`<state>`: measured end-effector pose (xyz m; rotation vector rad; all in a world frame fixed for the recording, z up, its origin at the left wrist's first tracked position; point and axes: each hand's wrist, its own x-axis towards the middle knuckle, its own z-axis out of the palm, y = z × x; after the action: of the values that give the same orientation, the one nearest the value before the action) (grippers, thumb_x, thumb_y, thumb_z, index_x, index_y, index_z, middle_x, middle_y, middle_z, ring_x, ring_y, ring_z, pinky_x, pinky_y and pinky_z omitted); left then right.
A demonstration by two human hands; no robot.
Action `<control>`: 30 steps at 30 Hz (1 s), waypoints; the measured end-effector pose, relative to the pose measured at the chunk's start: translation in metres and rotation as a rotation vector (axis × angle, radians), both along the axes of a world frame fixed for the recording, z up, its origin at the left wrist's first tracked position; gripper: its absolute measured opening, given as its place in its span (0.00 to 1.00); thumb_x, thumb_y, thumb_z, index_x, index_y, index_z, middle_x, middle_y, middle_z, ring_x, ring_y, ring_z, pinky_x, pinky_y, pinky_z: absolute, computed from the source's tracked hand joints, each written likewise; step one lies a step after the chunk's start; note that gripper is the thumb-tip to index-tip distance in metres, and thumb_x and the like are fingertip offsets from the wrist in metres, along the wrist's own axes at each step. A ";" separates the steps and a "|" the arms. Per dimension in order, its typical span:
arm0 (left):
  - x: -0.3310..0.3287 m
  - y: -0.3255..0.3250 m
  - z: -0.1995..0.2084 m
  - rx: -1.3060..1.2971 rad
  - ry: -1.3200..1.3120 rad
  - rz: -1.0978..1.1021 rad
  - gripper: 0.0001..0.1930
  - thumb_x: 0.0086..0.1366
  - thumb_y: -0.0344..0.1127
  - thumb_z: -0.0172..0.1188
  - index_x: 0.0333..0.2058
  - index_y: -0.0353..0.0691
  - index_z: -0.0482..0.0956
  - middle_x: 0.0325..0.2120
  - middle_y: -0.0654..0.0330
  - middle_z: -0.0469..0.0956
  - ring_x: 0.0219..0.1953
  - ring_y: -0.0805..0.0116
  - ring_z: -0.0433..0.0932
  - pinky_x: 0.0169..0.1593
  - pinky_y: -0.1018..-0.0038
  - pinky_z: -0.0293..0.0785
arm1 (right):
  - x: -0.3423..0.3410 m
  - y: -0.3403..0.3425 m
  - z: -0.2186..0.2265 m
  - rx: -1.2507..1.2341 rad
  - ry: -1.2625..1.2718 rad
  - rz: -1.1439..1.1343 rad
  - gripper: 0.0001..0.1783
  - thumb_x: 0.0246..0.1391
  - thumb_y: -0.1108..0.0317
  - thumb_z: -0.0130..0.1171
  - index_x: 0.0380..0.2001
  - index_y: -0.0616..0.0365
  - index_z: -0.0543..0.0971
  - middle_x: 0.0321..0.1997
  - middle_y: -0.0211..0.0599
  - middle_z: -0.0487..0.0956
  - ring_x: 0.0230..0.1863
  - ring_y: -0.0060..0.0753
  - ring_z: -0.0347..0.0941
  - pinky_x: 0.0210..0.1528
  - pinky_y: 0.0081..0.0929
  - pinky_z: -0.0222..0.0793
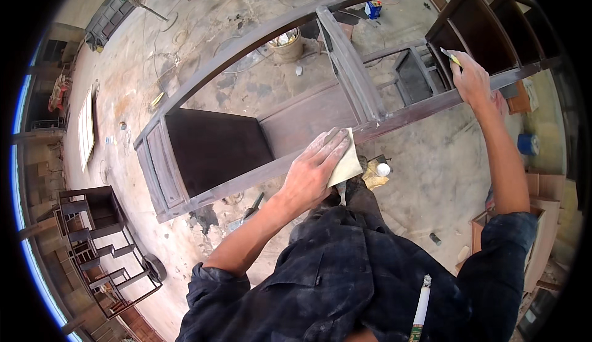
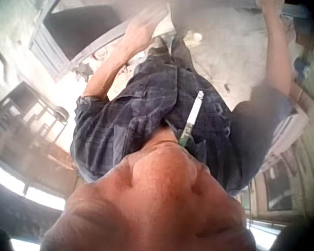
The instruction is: The person sands the surface of a wooden cabinet using a sanding block and a scraper tool. They work on the top edges and the front panels, alternating between scraping and sanding motions to smooth the wood.
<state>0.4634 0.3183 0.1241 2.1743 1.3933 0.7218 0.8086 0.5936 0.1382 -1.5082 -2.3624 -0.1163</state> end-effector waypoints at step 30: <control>0.027 0.009 0.007 0.103 0.053 0.013 0.42 0.44 0.25 0.69 0.63 0.27 0.68 0.64 0.42 0.69 0.69 0.43 0.64 0.72 0.54 0.61 | 0.001 0.004 -0.002 -0.014 -0.028 -0.001 0.14 0.65 0.60 0.51 0.49 0.47 0.80 0.47 0.39 0.82 0.49 0.52 0.78 0.49 0.45 0.74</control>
<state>0.4906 0.3272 0.1311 2.2809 1.4263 0.7619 0.8093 0.5974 0.1361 -1.5236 -2.3899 -0.1220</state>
